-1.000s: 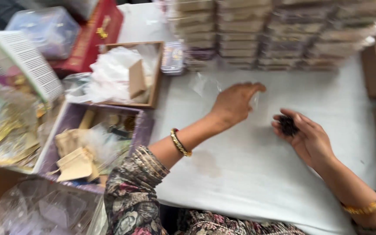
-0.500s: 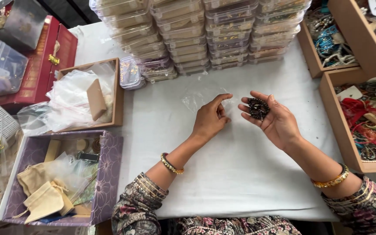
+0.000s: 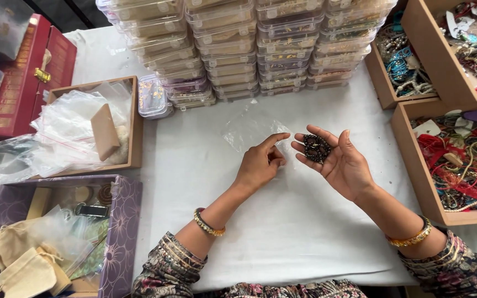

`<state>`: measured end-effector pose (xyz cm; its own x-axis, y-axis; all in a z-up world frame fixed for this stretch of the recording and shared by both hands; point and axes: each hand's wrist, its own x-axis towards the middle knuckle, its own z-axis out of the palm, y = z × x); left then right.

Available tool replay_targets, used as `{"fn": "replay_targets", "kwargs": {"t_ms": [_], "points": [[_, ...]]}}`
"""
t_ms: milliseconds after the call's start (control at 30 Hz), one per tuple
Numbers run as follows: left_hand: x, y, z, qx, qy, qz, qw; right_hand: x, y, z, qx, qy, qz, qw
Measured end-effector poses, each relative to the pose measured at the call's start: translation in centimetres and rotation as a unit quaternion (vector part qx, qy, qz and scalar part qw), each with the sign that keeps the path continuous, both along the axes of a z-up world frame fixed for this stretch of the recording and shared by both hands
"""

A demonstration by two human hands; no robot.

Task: The person places a red patterned pouch into a clear plastic container and closes it. They then handle a black beaded necklace, placing it into a small plastic bag and sealing it. Finally, they place a gold-patterned pouch into another clear plastic container and close it.

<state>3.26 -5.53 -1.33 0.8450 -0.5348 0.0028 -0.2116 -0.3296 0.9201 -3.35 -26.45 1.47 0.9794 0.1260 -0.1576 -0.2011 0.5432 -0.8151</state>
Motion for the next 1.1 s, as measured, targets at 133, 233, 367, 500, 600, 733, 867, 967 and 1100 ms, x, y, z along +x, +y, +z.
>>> {"fn": "replay_targets", "kwargs": {"t_ms": [133, 233, 367, 500, 600, 733, 867, 967, 1100], "points": [[-0.2, -0.1, -0.3, 0.018, -0.047, -0.002, 0.999, -0.2, -0.1, 0.0, 0.021, -0.020, 0.017, 0.999], [-0.4, -0.3, -0.3, 0.023, -0.094, 0.006, 0.995, -0.3, 0.0, -0.2, 0.026, -0.030, 0.044, 0.998], [-0.8, -0.3, 0.3, -0.015, -0.123, 0.039, 0.991, -0.5, 0.4, -1.0, 0.005, 0.008, 0.078, 0.997], [-1.2, -0.2, 1.0, -0.060, -0.146, 0.078, 0.984, -0.5, 1.2, -0.6, -0.048, 0.101, 0.076, 0.991], [-1.4, -0.2, 1.3, -0.073, -0.143, 0.074, 0.984, -0.5, 1.3, -0.8, -0.054, 0.099, 0.082, 0.990], [-2.3, -0.6, 1.7, -0.070, -0.145, 0.049, 0.986, -0.8, 0.5, -2.1, -0.013, 0.070, 0.083, 0.994], [-3.1, -1.1, 1.4, -0.076, -0.155, 0.019, 0.985, -1.0, 0.4, -2.0, 0.001, 0.038, 0.090, 0.995], [-3.2, -1.3, 1.4, -0.077, -0.136, 0.012, 0.988, -1.5, 0.5, -1.9, 0.005, 0.003, 0.118, 0.993], [-3.0, -1.1, 1.6, -0.086, -0.087, 0.023, 0.992, -1.6, -0.2, -3.3, -0.148, 0.013, 0.133, 0.980]]}}
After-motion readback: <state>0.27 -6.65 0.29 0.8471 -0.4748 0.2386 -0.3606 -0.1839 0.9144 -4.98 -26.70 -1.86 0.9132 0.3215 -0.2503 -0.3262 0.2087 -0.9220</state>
